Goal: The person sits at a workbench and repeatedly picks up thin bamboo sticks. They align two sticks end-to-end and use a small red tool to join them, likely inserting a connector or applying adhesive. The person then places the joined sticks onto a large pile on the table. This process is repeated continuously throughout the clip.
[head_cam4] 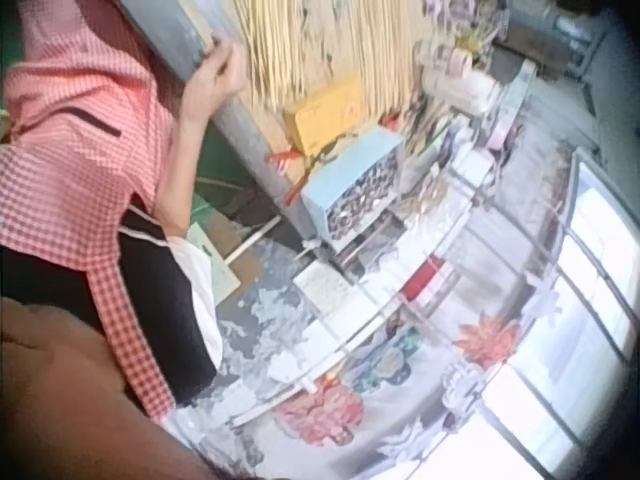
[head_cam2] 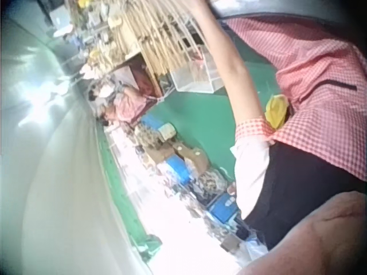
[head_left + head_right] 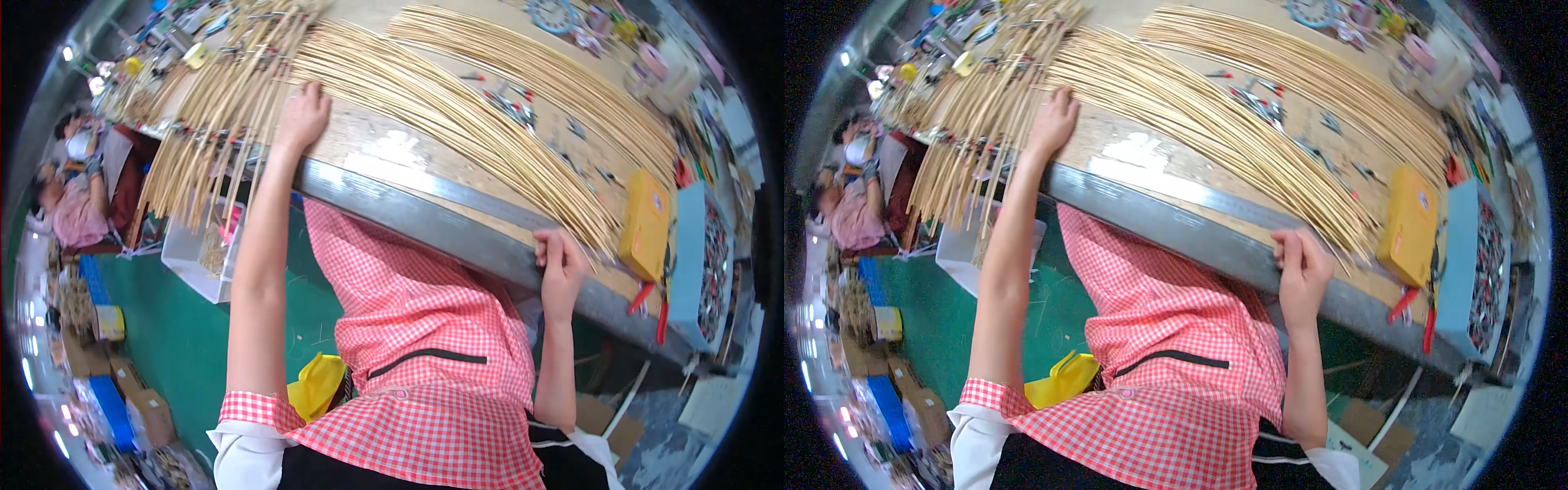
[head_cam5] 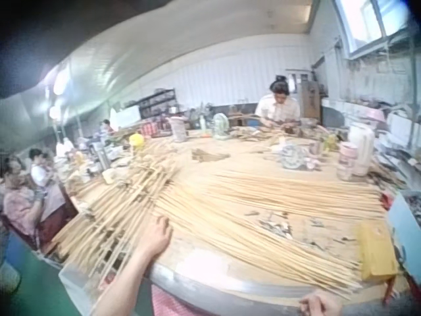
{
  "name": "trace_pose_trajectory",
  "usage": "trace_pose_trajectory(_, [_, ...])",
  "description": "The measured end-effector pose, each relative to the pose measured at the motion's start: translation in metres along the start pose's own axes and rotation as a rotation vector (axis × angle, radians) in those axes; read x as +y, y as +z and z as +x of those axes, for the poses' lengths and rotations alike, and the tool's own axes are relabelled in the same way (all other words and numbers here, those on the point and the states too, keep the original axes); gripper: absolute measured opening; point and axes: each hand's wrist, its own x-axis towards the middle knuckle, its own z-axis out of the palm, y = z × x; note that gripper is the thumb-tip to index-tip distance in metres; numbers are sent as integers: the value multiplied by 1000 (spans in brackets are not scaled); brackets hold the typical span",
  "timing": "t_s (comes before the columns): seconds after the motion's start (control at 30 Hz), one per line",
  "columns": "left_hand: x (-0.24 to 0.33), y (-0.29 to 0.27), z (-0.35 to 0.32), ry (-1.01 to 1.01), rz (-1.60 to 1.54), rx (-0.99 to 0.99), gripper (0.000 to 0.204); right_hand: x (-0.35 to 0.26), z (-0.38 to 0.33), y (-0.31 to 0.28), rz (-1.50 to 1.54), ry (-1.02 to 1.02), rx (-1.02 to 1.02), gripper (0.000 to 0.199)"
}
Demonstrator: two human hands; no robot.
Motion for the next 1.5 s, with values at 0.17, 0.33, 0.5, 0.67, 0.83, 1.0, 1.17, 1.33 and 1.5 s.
trace_pose_trajectory(0.17, [1,-7,-2,20,-41,9,38,-9,-3,20,-94,-71,-114,16])
trace_pose_trajectory(0.33, [2,-19,5,-41,-175,23,42,-21,4,49,-253,-354,-305,11])
trace_pose_trajectory(0.5, [-27,-69,46,-60,-135,63,38,-28,24,74,-301,-420,-570,34])
trace_pose_trajectory(0.67, [-104,-121,104,-129,-34,190,31,-31,45,97,-302,-448,-743,39])
trace_pose_trajectory(0.83, [-231,-146,139,-202,107,137,27,-15,53,99,-251,-371,-834,31])
trace_pose_trajectory(1.0, [-311,-128,186,-299,137,-37,23,-35,72,105,-224,-103,-862,13])
trace_pose_trajectory(1.17, [-362,-83,239,-312,262,-267,25,-2,66,108,-205,14,-949,16])
trace_pose_trajectory(1.33, [-412,-41,274,-238,530,-516,27,19,49,94,-210,87,-996,20])
trace_pose_trajectory(1.5, [-443,-12,280,-210,673,-715,23,32,31,71,-223,138,-1046,23])
